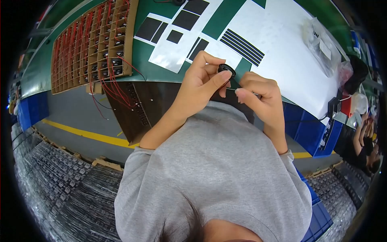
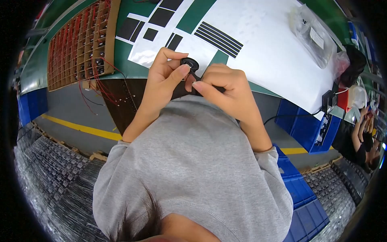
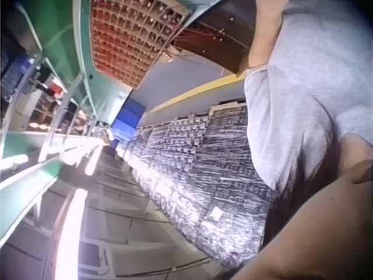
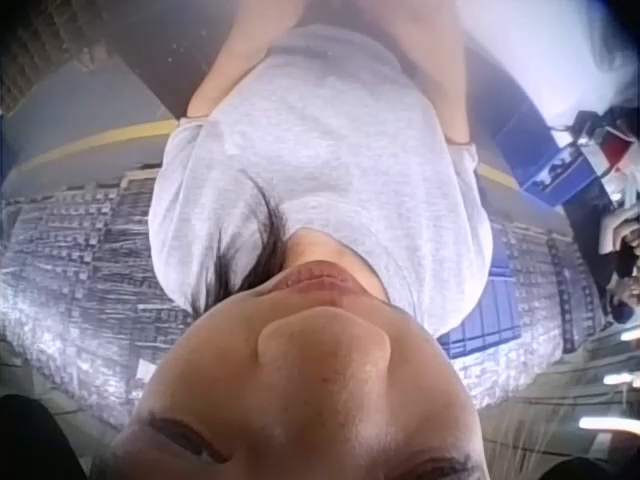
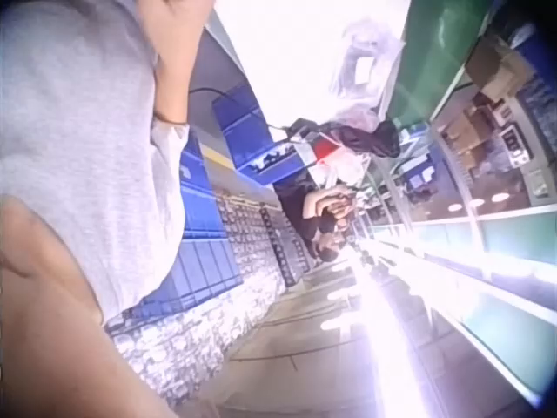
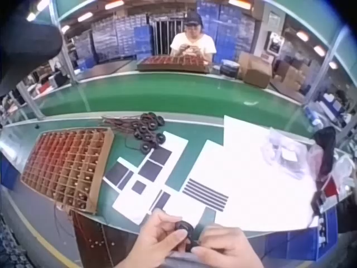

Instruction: Assemble small electronic components with wires onto adhesive strips at a factory workbench.

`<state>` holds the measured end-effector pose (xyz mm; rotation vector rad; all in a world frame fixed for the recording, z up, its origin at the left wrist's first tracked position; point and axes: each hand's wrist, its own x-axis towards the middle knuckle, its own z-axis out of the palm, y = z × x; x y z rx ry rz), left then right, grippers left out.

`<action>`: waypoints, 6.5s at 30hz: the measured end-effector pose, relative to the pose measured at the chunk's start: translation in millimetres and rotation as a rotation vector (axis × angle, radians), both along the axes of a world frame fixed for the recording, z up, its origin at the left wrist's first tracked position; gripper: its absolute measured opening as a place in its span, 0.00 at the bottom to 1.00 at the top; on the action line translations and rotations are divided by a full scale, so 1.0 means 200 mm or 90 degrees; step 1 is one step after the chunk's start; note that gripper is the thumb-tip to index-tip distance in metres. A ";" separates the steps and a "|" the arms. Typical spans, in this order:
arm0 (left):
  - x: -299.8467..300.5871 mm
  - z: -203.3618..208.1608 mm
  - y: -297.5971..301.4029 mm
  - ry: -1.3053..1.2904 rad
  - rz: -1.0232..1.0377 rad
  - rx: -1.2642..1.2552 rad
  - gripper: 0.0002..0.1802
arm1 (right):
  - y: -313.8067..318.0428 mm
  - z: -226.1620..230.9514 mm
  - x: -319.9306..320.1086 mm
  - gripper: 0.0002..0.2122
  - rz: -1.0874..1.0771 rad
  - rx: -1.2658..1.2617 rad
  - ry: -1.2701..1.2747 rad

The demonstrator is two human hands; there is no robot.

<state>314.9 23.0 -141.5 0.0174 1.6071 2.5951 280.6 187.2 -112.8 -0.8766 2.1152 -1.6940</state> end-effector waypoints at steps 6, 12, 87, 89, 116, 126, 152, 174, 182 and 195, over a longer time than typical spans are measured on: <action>0.00 0.01 -0.02 -0.043 -0.083 0.082 0.10 | 0.00 -0.03 -0.03 0.10 -0.053 -0.001 -0.062; 0.01 -0.01 -0.03 -0.046 -0.140 0.132 0.11 | 0.01 -0.03 -0.02 0.10 -0.028 -0.028 -0.067; 0.02 -0.05 -0.03 -0.100 -0.112 0.176 0.16 | -0.07 -0.04 0.02 0.10 -0.021 -0.068 -0.227; 0.02 -0.06 -0.04 -0.121 -0.118 0.190 0.17 | -0.07 -0.04 0.00 0.10 -0.015 -0.045 -0.212; 0.02 -0.01 -0.05 -0.138 -0.095 0.082 0.22 | -0.07 -0.09 0.01 0.10 -0.030 -0.026 -0.224; 0.02 -0.03 -0.02 -0.054 0.015 -0.131 0.20 | -0.07 -0.09 0.00 0.09 -0.013 0.011 -0.201; 0.02 -0.03 -0.05 0.006 -0.110 -0.039 0.22 | -0.02 -0.08 0.02 0.07 -0.004 -0.077 -0.262; 0.00 -0.04 -0.07 -0.070 -0.142 0.055 0.15 | -0.03 -0.01 0.02 0.06 0.011 -0.020 -0.116; 0.01 -0.05 -0.07 -0.080 -0.168 0.145 0.13 | -0.03 -0.02 0.01 0.07 -0.049 0.026 -0.126; 0.00 -0.04 -0.11 -0.073 -0.198 0.071 0.14 | -0.03 -0.03 0.01 0.09 -0.032 0.123 -0.192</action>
